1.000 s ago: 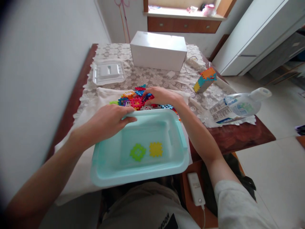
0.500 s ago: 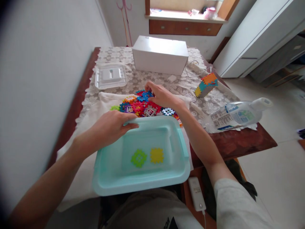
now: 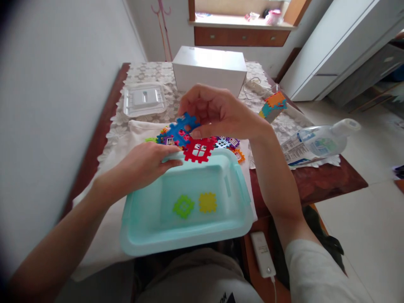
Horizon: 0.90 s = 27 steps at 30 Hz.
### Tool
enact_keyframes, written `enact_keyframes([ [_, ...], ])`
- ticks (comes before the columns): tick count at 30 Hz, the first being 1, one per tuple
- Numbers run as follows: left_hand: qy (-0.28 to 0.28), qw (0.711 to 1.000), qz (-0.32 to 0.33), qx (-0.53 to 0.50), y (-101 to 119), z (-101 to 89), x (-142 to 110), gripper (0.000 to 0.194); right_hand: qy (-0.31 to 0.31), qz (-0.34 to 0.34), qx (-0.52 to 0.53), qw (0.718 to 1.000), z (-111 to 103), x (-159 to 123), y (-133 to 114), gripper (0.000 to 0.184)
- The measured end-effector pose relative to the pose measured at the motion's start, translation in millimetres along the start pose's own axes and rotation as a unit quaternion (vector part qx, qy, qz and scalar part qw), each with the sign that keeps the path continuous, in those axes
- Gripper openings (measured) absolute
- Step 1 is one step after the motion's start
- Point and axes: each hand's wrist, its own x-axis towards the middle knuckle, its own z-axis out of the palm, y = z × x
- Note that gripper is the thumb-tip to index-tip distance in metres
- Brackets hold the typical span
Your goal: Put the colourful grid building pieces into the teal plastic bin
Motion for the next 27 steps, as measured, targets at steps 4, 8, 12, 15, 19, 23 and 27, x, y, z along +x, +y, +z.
enact_keyframes([
  [4, -0.006, 1.0, 0.003, 0.006, 0, 0.1, 1, 0.023, -0.116, 0.015, -0.103, 0.988, 9, 3, -5, 0.03],
  [8, -0.004, 1.0, 0.005, 0.011, 0, 0.8, 1, 0.025, -0.058, 0.057, -0.279, 0.957, 10, 9, 36, 0.033],
  [12, -0.009, 1.0, 0.003, 0.007, 0, 1.7, 1, 0.027, -0.096, 0.142, -0.354, 0.919, 8, 9, 75, 0.057],
  [15, -0.014, 1.0, 0.0, 0.01, 1, 1.5, 2, 0.028, -0.122, 0.203, -0.374, 0.897, 11, 9, 83, 0.044],
  [19, -0.01, 1.0, 0.002, 0.012, 1, 1.4, 1, 0.027, -0.099, 0.21, -0.373, 0.898, 14, 16, 77, 0.016],
  [23, -0.002, 1.0, 0.004, 0.013, 0, 1.7, 1, 0.025, -0.103, 0.196, -0.341, 0.914, 10, 20, 73, 0.013],
  [27, -0.005, 1.0, 0.008, 0.015, 1, 1.7, 1, 0.026, -0.095, 0.162, -0.296, 0.936, 3, 19, 78, 0.02],
])
